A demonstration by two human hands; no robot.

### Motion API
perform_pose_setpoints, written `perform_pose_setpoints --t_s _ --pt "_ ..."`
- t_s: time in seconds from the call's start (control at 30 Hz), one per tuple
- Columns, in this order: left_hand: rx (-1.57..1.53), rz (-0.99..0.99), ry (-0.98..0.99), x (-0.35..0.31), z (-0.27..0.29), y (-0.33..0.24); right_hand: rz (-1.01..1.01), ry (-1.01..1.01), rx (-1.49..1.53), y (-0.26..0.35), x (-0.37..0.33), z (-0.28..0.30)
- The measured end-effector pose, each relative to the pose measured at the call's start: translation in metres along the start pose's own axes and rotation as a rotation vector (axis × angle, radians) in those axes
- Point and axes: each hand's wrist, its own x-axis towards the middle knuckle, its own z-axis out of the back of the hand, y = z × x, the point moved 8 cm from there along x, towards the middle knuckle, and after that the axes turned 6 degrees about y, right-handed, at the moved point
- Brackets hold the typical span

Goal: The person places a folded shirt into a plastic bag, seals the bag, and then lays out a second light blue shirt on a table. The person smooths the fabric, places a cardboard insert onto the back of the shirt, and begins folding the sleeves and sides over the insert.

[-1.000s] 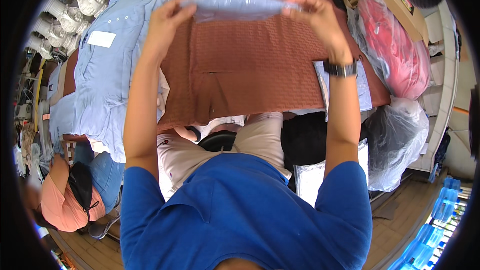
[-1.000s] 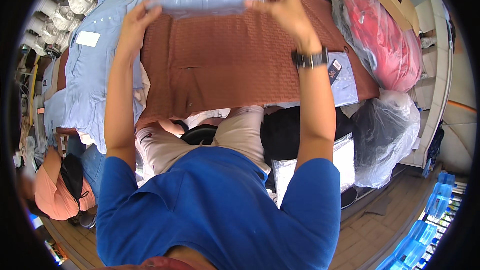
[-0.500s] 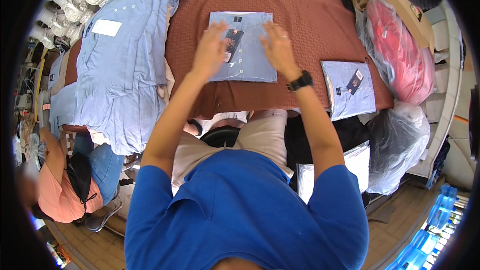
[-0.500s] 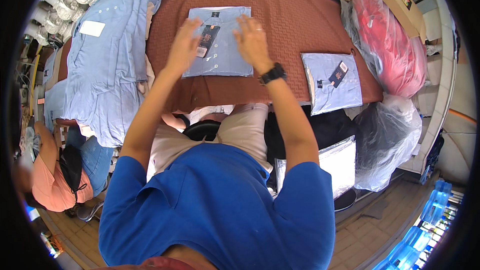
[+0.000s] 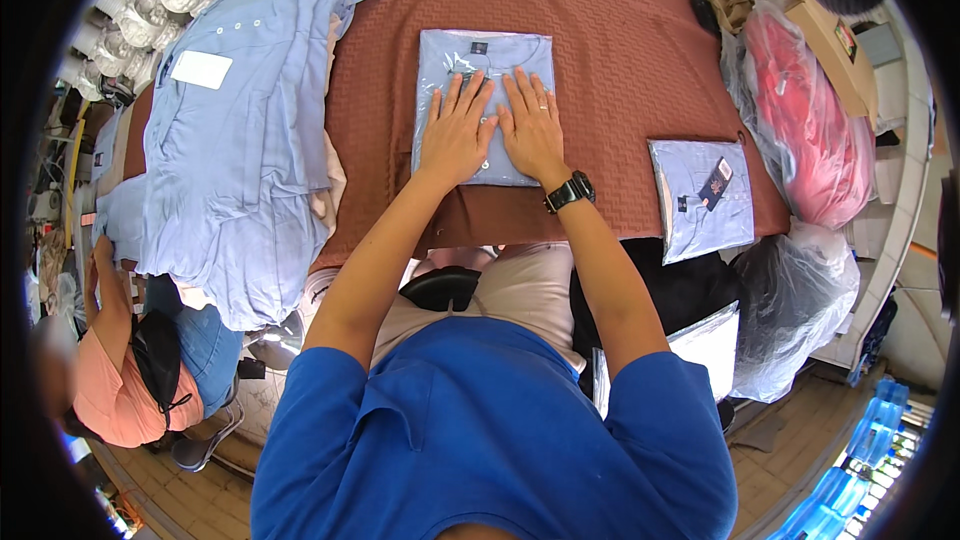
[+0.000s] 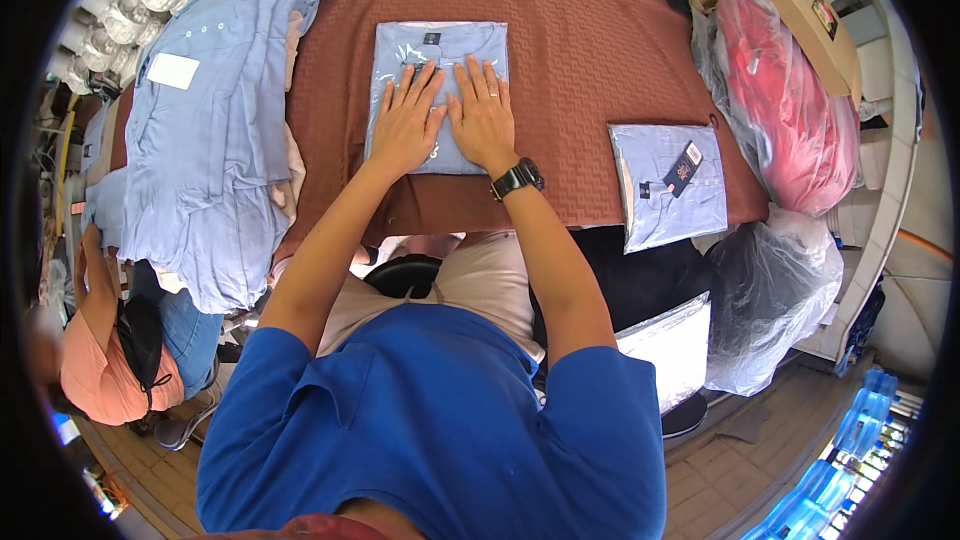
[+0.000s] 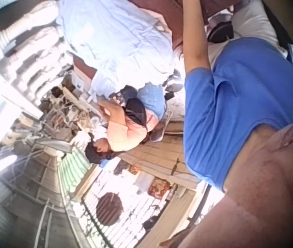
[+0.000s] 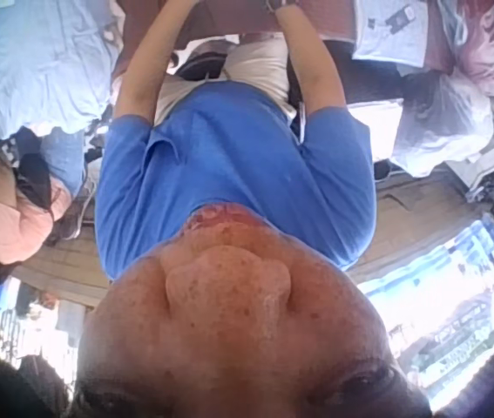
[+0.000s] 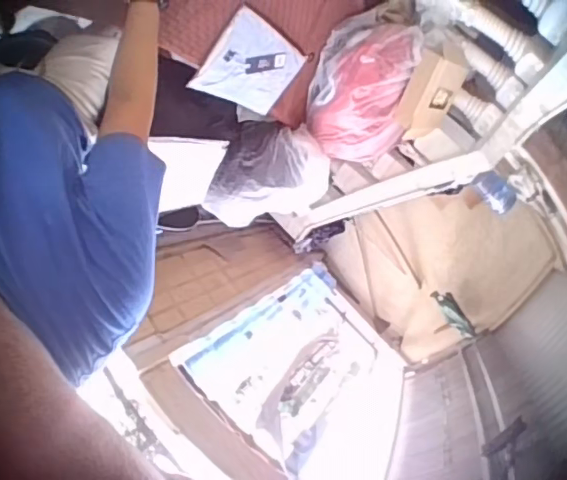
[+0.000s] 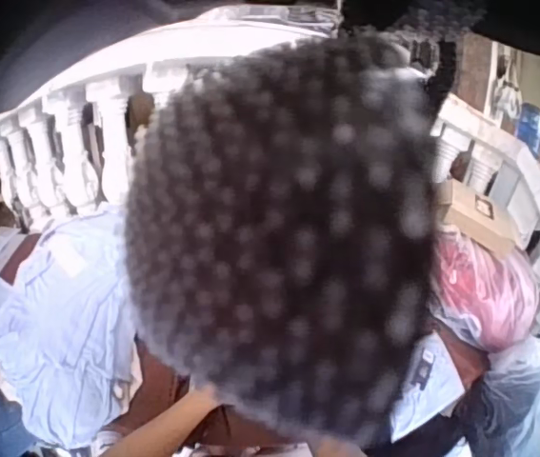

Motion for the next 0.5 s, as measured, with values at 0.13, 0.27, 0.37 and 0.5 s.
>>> perform_pose_setpoints --t_s 0.13,0.27,0.37,0.5 --pt "-0.011 -0.001 -0.013 -0.001 -0.001 0.001 0.001 -0.001 0.000 0.002 -0.001 0.002" --pt "-0.136 -0.008 -0.117 0.009 0.005 0.012 -0.010 0.005 0.060 -0.007 0.003 0.002" --pt "-0.386 0.174 -0.229 0.015 0.021 0.070 -0.111 -0.112 0.187 -0.018 -0.005 0.039" --pt "-0.792 0.610 -0.035 -0.005 -0.007 0.148 -0.601 0.156 0.135 -0.024 -0.047 0.066"
